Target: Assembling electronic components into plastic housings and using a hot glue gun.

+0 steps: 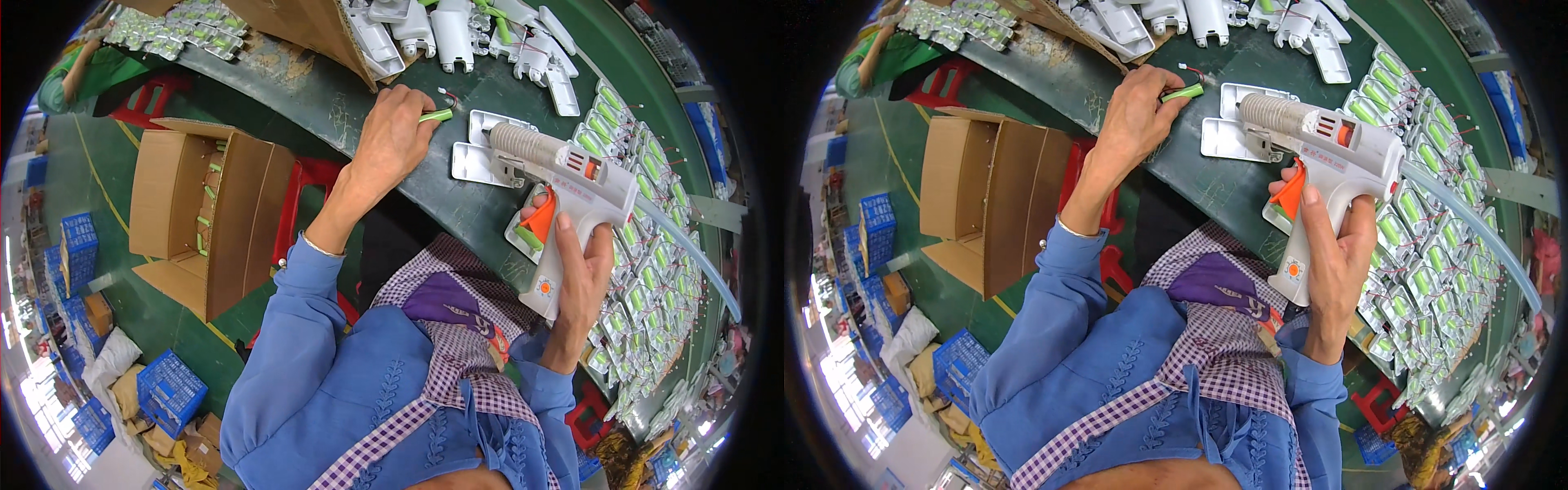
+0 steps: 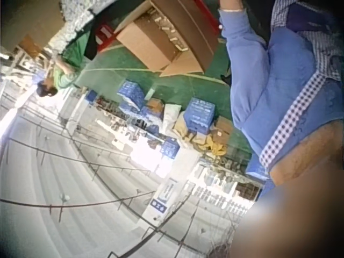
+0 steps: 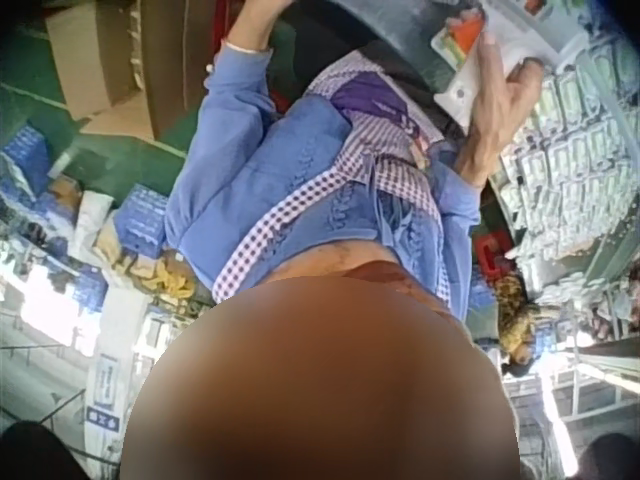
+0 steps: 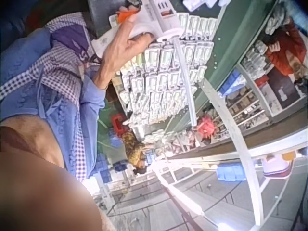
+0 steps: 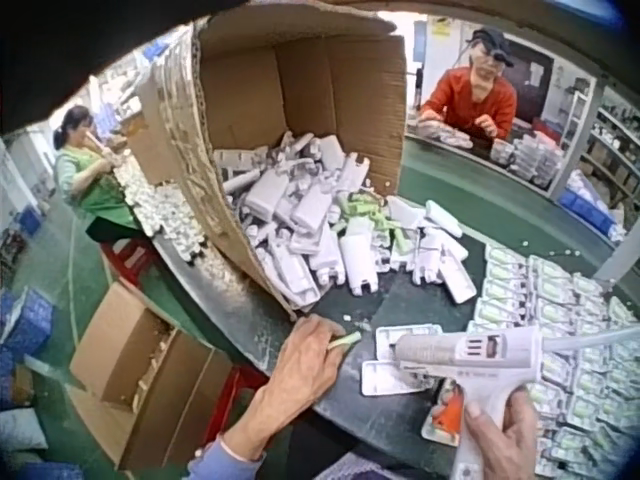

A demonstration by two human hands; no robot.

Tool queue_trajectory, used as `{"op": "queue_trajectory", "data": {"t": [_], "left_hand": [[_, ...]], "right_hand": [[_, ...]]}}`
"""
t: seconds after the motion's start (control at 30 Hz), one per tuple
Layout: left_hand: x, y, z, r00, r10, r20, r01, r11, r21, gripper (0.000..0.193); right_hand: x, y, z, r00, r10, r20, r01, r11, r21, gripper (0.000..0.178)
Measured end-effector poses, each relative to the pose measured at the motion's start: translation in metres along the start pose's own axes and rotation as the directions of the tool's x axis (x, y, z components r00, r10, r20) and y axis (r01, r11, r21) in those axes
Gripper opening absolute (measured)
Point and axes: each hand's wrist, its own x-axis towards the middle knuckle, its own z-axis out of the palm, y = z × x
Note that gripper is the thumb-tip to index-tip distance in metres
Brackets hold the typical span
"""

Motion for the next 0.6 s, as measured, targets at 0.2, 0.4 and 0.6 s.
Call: {"op": "queue_trajectory", "data": {"t": [0.2, 0.4, 0.6], "left_hand": [[0.005, 0.0, 0.002, 1.0, -0.018, 0.011, 0.019, 0.994, -0.104, 0.02], [0.024, 0.019, 0.003, 0.997, -0.02, 0.069, 0.036, 0.97, -0.241, 0.023], [0.034, 0.027, 0.018, 0.979, 0.185, 0.081, -0.17, 0.972, -0.163, 0.019]], "right_hand": [[0.0, -0.005, -0.004, 1.0, 0.025, -0.006, -0.025, 1.0, -0.018, 0.034], [-0.001, -0.012, -0.017, 0.995, 0.021, -0.096, -0.022, 1.0, -0.009, 0.036], [0.003, -0.007, -0.019, 0.997, 0.033, -0.076, -0.037, 0.998, -0.059, 0.031]]}}
